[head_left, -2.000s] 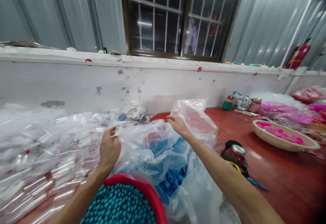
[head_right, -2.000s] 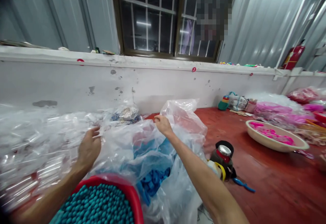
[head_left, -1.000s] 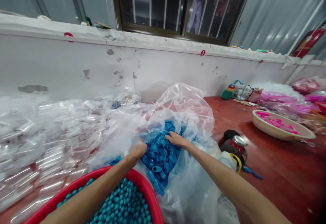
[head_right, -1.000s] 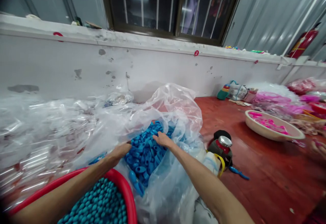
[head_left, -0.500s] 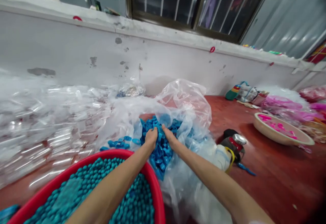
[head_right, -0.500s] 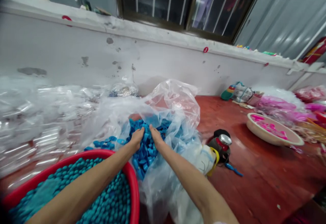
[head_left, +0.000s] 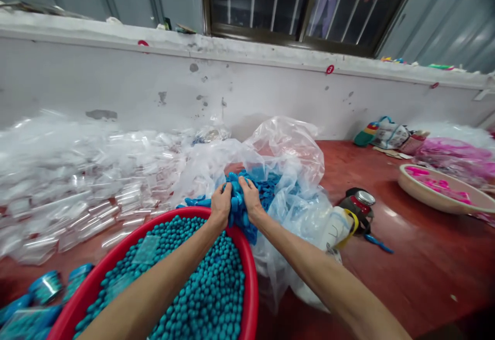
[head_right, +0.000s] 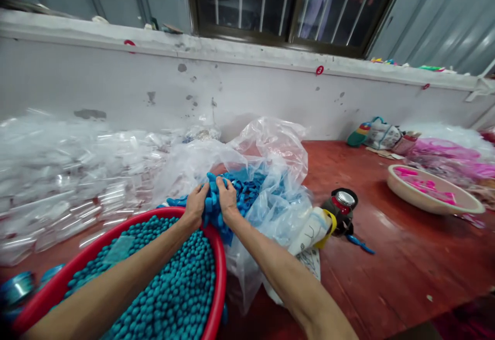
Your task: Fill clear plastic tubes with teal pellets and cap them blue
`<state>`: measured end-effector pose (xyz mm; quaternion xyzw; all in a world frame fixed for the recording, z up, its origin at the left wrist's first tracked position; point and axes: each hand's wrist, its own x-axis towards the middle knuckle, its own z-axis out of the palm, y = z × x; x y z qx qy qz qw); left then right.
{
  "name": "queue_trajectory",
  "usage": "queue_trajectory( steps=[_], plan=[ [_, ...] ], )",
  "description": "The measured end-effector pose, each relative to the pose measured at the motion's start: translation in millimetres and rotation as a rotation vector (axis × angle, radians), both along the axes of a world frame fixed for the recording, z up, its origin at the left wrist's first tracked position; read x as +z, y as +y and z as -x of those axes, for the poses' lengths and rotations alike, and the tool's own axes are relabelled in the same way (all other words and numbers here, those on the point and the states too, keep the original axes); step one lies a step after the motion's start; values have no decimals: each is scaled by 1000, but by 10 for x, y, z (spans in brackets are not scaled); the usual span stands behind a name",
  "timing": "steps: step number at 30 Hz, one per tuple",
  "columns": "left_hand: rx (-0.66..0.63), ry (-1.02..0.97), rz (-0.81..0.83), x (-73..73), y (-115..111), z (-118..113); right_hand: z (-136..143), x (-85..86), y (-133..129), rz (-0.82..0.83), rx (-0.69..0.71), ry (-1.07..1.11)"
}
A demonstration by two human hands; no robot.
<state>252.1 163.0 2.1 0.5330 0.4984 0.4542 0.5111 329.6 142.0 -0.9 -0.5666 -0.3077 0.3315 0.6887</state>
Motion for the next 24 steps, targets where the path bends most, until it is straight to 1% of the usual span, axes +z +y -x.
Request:
queue_trajectory(
  steps=[4, 9, 11, 14, 17, 21, 24],
  plan=[
    [27, -20, -26, 79, -152, 141, 155, 48, -117, -78, -28, -55],
    [50, -60, -72, 140, -312, 324, 316, 177, -299, -170, 20, -151],
    [54, -73, -83, 150, -383, 406, 384, 208, -385, -184, 33, -191],
    [71, -62, -101, 145, -478, 532, 493, 213, -498, -166, 47, -283],
    [101, -6, -122, 104, -548, 676, 623, 170, -579, -151, 67, -349],
    [130, 82, -84, -22, -631, 881, 777, 65, -639, -119, 120, -399],
    [101, 193, -58, -112, -685, 993, 788, 25, -631, -9, 233, -482]
  ],
)
